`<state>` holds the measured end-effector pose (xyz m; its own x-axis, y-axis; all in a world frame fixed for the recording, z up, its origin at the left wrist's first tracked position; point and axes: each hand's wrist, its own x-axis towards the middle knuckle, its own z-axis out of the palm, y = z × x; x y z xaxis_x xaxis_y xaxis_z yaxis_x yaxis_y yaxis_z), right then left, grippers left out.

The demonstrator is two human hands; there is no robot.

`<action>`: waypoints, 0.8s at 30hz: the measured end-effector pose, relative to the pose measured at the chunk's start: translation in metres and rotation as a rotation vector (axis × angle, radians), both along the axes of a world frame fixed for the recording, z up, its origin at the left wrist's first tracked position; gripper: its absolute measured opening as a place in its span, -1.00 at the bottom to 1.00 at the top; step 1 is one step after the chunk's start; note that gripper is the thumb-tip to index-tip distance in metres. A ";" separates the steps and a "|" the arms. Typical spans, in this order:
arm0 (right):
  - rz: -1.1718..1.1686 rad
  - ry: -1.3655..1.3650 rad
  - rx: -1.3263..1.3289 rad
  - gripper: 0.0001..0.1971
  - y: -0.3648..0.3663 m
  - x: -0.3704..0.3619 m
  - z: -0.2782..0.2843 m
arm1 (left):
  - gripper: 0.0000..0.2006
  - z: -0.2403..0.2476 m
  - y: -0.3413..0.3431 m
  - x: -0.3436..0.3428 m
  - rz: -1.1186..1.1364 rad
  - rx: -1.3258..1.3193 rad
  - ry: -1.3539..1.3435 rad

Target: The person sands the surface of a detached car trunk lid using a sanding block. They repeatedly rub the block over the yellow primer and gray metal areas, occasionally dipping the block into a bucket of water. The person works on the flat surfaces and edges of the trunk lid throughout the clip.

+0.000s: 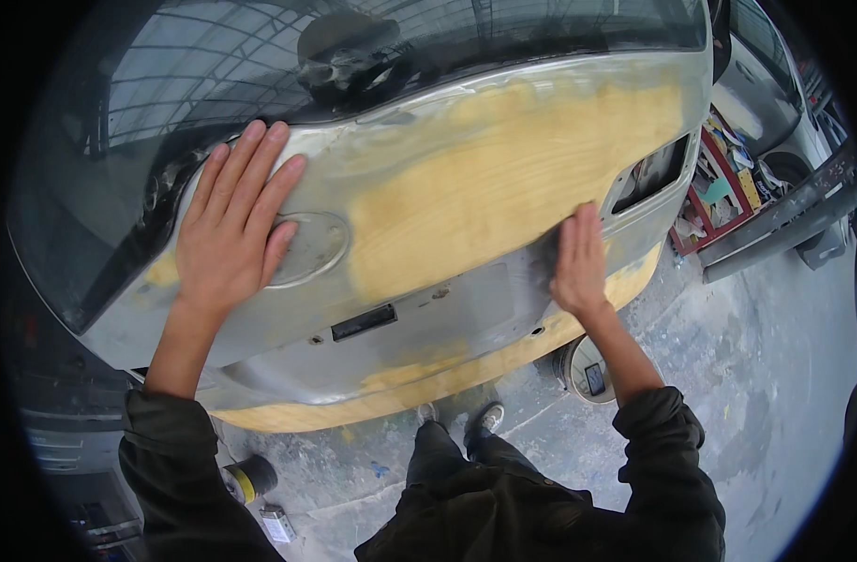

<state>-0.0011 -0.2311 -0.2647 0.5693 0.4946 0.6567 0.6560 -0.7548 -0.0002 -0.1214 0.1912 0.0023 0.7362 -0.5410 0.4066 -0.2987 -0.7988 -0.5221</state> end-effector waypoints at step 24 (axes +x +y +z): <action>0.004 0.912 1.393 -0.68 0.075 -0.192 0.017 | -0.19 -0.059 -0.151 0.066 -0.222 0.214 0.310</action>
